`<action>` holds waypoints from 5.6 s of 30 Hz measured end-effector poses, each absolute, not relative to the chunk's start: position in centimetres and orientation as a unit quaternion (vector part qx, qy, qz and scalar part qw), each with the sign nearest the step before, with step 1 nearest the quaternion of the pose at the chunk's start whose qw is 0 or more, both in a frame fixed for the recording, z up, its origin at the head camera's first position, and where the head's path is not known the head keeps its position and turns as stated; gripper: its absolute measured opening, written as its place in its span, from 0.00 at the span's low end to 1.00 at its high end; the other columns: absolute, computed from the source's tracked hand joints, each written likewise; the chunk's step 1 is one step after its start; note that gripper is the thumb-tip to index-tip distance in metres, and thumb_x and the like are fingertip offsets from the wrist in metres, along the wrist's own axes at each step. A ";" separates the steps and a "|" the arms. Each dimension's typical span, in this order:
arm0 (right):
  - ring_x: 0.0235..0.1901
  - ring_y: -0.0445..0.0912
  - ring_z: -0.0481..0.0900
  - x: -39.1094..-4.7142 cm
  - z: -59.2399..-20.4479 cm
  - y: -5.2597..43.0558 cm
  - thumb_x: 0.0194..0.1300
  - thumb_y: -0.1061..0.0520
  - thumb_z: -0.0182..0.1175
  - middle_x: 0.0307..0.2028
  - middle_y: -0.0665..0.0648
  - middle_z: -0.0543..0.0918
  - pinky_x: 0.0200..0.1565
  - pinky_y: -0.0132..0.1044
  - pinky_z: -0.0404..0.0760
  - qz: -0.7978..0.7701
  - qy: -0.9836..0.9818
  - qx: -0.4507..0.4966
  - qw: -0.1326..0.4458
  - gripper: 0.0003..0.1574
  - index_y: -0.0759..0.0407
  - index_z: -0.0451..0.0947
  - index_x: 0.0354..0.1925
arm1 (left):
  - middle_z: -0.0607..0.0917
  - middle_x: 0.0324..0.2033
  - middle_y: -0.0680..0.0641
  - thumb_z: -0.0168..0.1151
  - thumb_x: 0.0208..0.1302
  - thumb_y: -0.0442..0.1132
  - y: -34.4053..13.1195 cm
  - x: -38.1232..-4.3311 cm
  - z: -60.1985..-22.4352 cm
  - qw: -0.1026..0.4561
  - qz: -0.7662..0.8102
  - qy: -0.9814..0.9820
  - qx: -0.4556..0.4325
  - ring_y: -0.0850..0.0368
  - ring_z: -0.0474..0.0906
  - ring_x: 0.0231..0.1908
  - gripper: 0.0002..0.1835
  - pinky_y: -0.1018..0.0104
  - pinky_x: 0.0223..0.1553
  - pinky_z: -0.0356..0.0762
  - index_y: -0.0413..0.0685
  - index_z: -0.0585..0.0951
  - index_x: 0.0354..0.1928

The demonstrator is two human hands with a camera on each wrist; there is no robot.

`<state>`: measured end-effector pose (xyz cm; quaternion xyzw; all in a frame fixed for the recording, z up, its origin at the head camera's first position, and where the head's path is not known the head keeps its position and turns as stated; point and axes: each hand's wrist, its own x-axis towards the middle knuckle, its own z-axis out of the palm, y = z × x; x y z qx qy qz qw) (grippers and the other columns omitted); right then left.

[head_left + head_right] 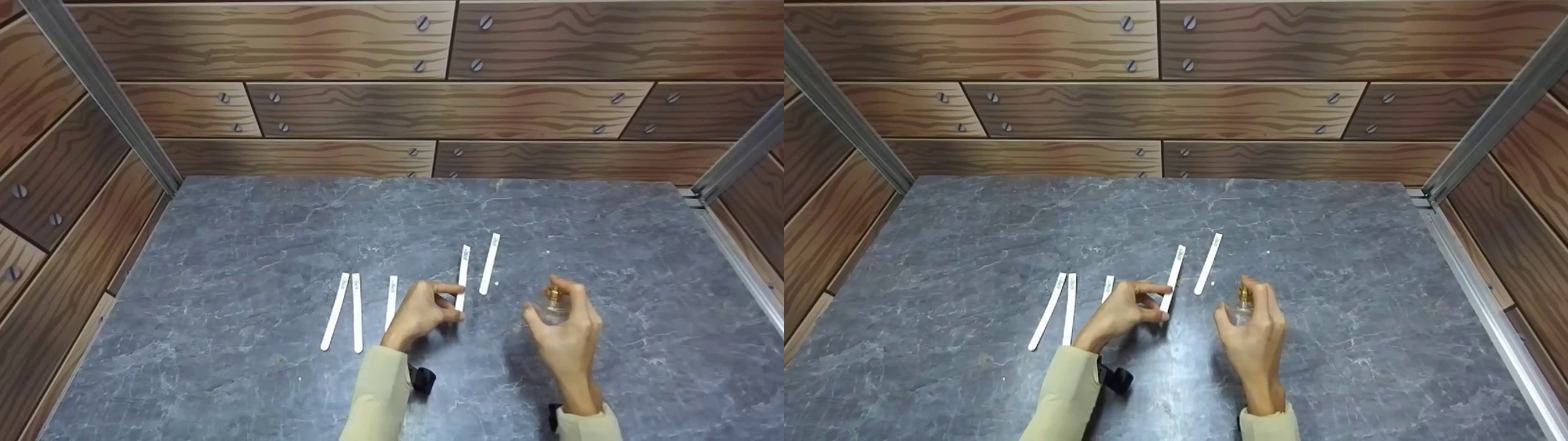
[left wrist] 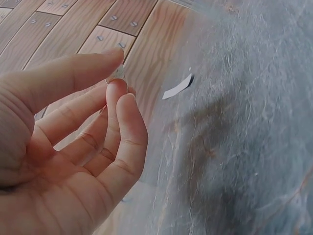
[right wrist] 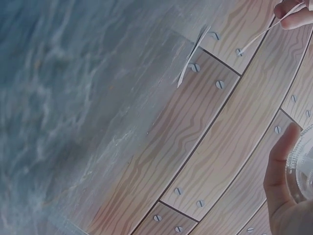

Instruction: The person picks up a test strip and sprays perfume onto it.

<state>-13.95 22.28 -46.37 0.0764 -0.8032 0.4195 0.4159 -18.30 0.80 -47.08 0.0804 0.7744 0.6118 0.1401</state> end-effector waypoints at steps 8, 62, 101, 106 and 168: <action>0.33 0.38 0.78 -14.1 -46.7 22.0 0.35 0.77 0.73 0.32 0.70 0.84 0.39 0.15 0.74 0.422 -0.798 0.067 0.426 0.31 0.76 0.77 0.44 | 0.89 0.32 0.47 0.74 0.51 0.23 1.2 -18.9 -47.4 0.139 0.613 0.774 0.073 0.62 0.83 0.29 0.22 0.72 0.30 0.79 0.37 0.87 0.51; 0.35 0.36 0.78 -13.7 -46.1 21.9 0.36 0.78 0.74 0.33 0.70 0.84 0.38 0.16 0.75 0.432 -0.796 0.065 0.418 0.33 0.75 0.77 0.46 | 0.90 0.38 0.45 0.67 0.61 0.26 2.9 -21.3 -48.4 0.049 0.528 0.844 0.080 0.59 0.84 0.38 0.12 0.70 0.44 0.80 0.36 0.88 0.48; 0.34 0.40 0.78 -13.8 -46.4 21.7 0.36 0.76 0.75 0.33 0.69 0.85 0.38 0.16 0.73 0.420 -0.803 0.061 0.419 0.33 0.73 0.78 0.45 | 0.86 0.49 0.37 0.65 0.61 0.23 -2.6 -16.8 -46.6 -0.030 0.482 0.874 0.051 0.55 0.85 0.35 0.17 0.65 0.35 0.81 0.32 0.84 0.54; 0.33 0.43 0.78 -13.7 -46.3 21.5 0.36 0.75 0.75 0.33 0.68 0.85 0.39 0.16 0.73 0.420 -0.802 0.064 0.420 0.33 0.73 0.78 0.45 | 0.86 0.49 0.37 0.65 0.62 0.23 -3.5 -16.2 -46.5 -0.028 0.482 0.875 0.041 0.53 0.85 0.35 0.18 0.63 0.35 0.82 0.31 0.83 0.55; 0.35 0.33 0.77 -13.6 -46.0 21.5 0.37 0.79 0.74 0.33 0.71 0.84 0.38 0.15 0.75 0.440 -0.797 0.067 0.409 0.32 0.76 0.77 0.46 | 0.86 0.42 0.39 0.54 0.54 0.14 -6.4 -12.3 -48.9 -0.051 0.525 0.849 -0.029 0.52 0.82 0.36 0.23 0.62 0.39 0.80 0.31 0.82 0.53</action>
